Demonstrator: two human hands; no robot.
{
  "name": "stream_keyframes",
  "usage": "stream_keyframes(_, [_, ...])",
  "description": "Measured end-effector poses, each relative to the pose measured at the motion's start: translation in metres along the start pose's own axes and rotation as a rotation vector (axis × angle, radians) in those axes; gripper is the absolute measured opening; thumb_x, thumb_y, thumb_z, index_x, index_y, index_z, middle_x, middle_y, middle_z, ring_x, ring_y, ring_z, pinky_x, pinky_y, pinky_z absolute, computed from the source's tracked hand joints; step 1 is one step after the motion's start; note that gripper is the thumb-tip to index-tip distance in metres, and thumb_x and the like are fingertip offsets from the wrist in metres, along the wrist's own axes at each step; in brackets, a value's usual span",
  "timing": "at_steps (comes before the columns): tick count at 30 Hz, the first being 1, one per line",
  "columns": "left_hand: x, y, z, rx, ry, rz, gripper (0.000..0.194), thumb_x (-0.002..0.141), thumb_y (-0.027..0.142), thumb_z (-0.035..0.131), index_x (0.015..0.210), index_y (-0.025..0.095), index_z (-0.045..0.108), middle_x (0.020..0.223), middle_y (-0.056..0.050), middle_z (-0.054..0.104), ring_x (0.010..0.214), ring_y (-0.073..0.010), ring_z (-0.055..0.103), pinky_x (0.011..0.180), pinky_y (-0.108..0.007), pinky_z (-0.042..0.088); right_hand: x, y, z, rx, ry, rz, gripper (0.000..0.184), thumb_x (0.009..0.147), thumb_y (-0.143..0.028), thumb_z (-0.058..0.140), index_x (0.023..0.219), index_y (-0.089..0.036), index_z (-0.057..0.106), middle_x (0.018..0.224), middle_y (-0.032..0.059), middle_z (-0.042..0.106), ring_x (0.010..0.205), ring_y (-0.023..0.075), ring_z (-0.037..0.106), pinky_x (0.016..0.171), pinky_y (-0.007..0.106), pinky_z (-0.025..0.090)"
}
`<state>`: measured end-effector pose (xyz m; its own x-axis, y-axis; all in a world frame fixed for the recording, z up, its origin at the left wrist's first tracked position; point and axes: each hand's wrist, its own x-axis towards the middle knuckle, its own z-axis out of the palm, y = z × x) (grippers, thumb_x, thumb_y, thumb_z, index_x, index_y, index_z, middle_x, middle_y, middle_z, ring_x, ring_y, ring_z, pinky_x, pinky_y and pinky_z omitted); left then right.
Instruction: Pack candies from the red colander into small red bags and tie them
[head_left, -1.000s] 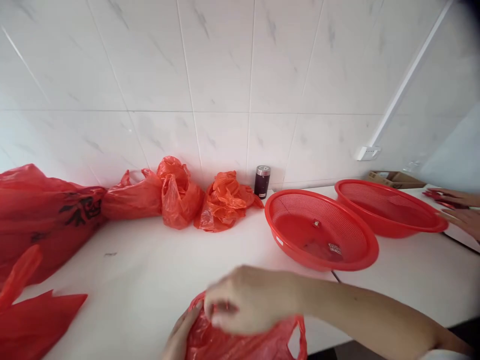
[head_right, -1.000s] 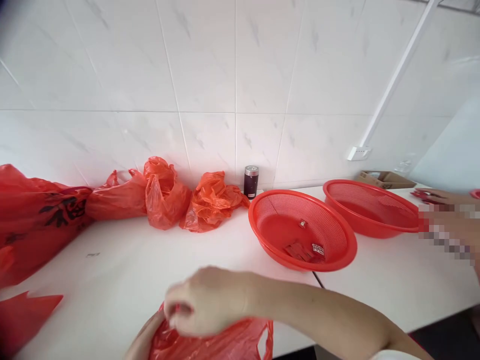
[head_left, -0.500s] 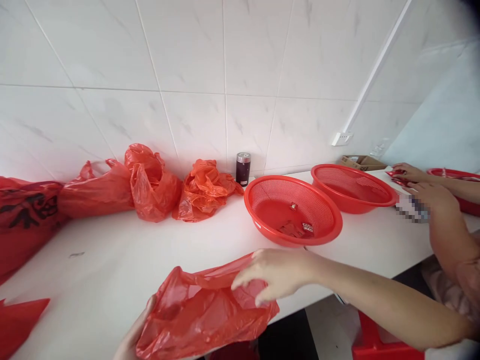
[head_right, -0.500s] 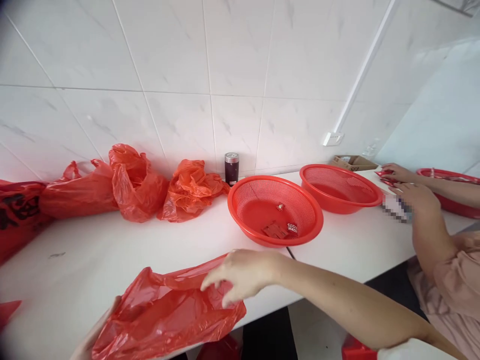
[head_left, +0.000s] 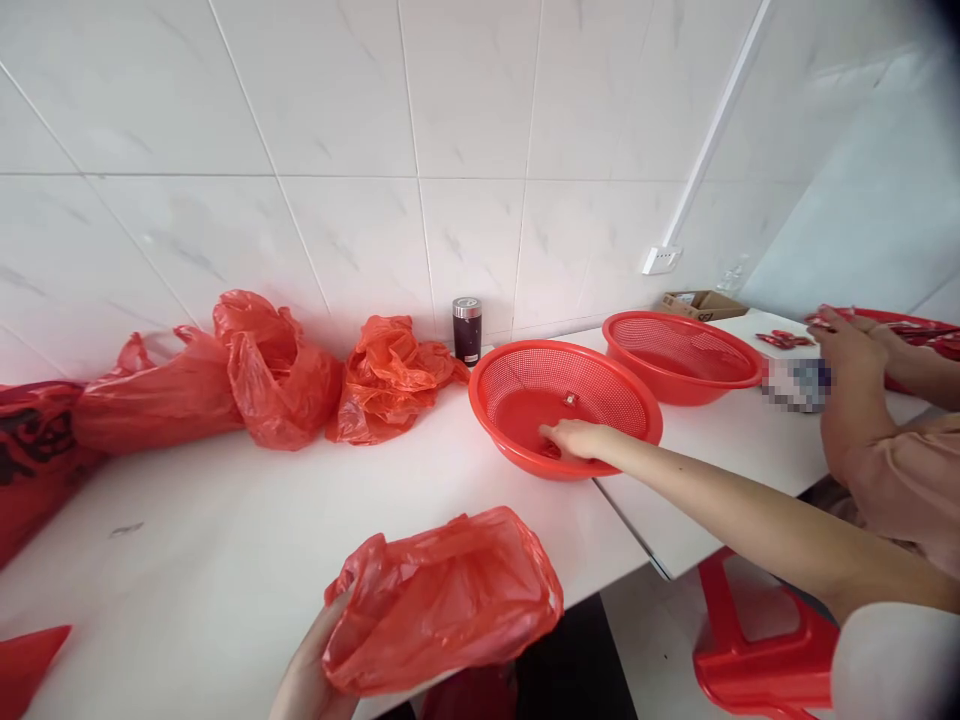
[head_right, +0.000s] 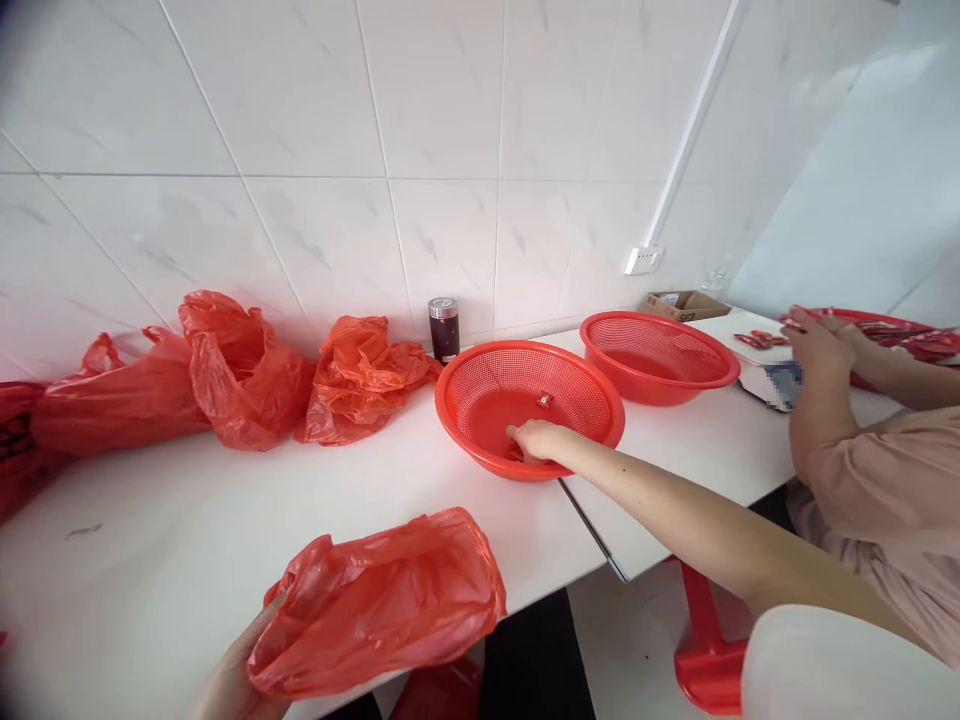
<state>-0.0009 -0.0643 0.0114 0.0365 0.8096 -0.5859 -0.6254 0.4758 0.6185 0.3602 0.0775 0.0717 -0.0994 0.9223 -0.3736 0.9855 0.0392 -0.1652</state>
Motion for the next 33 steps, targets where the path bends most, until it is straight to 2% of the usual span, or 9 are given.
stream_keyframes(5, [0.005, 0.0, 0.005, -0.025, -0.012, 0.006, 0.018, 0.074, 0.027, 0.074, 0.092, 0.022, 0.073, 0.075, 0.0, 0.073, 0.074, -0.0187, 0.071, 0.071, -0.023, 0.057, -0.013, -0.006, -0.036, 0.157, 0.112, -0.053, 0.039, 0.075, -0.021, 0.061, 0.113, -0.023, 0.053, 0.102, 0.0064, 0.06, 0.071, 0.0156, 0.063, 0.064, 0.028, 0.047])
stream_keyframes(8, [0.011, -0.004, 0.005, -0.041, -0.014, 0.024, 0.014, 0.073, 0.024, 0.074, 0.087, 0.023, 0.071, 0.072, 0.001, 0.071, 0.066, -0.0156, 0.069, 0.065, -0.022, 0.057, -0.037, -0.032, -0.045, 0.521, 0.142, -0.34, 0.044, 0.089, -0.028, 0.047, 0.131, -0.026, 0.035, 0.094, 0.0019, 0.059, 0.075, 0.013, 0.062, 0.072, 0.028, 0.049])
stream_keyframes(11, [0.016, -0.01, 0.011, -0.051, -0.044, 0.053, 0.015, 0.077, 0.025, 0.07, 0.092, 0.023, 0.07, 0.08, -0.001, 0.073, 0.072, -0.016, 0.07, 0.066, -0.021, 0.057, -0.058, -0.074, -0.018, 0.92, -0.116, -0.732, 0.048, 0.089, -0.029, 0.048, 0.133, -0.026, 0.031, 0.086, -0.0019, 0.056, 0.068, 0.0115, 0.059, 0.071, 0.03, 0.05])
stream_keyframes(13, [0.014, -0.014, 0.018, -0.059, -0.065, 0.049, 0.016, 0.08, 0.028, 0.067, 0.094, 0.021, 0.07, 0.085, -0.004, 0.075, 0.075, -0.0171, 0.071, 0.065, -0.022, 0.058, -0.062, -0.101, 0.015, 0.886, -0.196, -0.789, 0.048, 0.083, -0.027, 0.057, 0.128, -0.027, 0.039, 0.1, 0.0008, 0.056, 0.076, 0.0112, 0.059, 0.075, 0.029, 0.049])
stream_keyframes(16, [0.001, -0.017, 0.029, -0.012, -0.107, -0.004, 0.024, 0.08, 0.032, 0.069, 0.1, 0.02, 0.07, 0.091, -0.007, 0.076, 0.083, -0.0212, 0.072, 0.069, -0.026, 0.059, -0.052, -0.126, 0.063, 0.642, -0.049, -0.762, 0.053, 0.073, -0.022, 0.066, 0.123, -0.027, 0.048, 0.12, 0.0044, 0.051, 0.105, 0.0175, 0.054, 0.089, 0.031, 0.045])
stream_keyframes(20, [-0.024, -0.011, 0.035, 0.114, -0.063, 0.031, 0.035, 0.073, 0.03, 0.076, 0.106, 0.019, 0.07, 0.098, -0.009, 0.076, 0.087, -0.0242, 0.072, 0.072, -0.028, 0.059, -0.027, -0.134, 0.087, 0.362, 0.113, -0.581, 0.041, 0.075, -0.028, 0.063, 0.114, -0.024, 0.056, 0.113, 0.006, 0.055, 0.103, 0.0221, 0.055, 0.085, 0.034, 0.045])
stream_keyframes(26, [-0.041, 0.019, 0.026, 0.024, 0.183, 0.251, 0.021, 0.058, 0.023, 0.086, 0.071, 0.016, 0.071, 0.066, 0.001, 0.073, 0.056, -0.0116, 0.066, 0.052, -0.012, 0.053, -0.017, -0.128, 0.066, 0.252, 0.095, -0.468, 0.041, 0.076, -0.041, 0.062, 0.112, -0.023, 0.061, 0.112, 0.0098, 0.061, 0.094, 0.027, 0.059, 0.073, 0.035, 0.046])
stream_keyframes(30, [-0.035, 0.023, 0.025, 0.061, 0.191, 0.213, 0.021, 0.06, 0.024, 0.085, 0.074, 0.017, 0.07, 0.057, 0.003, 0.067, 0.048, -0.0101, 0.061, 0.049, -0.014, 0.052, -0.034, -0.124, 0.041, 0.176, -0.028, -0.475, 0.079, 0.07, -0.067, 0.064, 0.136, -0.027, 0.049, 0.131, 0.0119, 0.055, 0.119, 0.0361, 0.05, 0.09, 0.045, 0.043])
stream_keyframes(33, [-0.03, 0.018, 0.026, 0.104, 0.192, 0.18, 0.028, 0.063, 0.03, 0.083, 0.084, 0.017, 0.071, 0.063, 0.0, 0.07, 0.052, -0.0136, 0.064, 0.05, -0.018, 0.054, -0.056, -0.112, 0.003, 0.218, -0.214, -0.637, 0.082, 0.073, -0.067, 0.063, 0.144, -0.037, 0.037, 0.147, 0.0043, 0.042, 0.131, 0.0326, 0.041, 0.099, 0.041, 0.04])
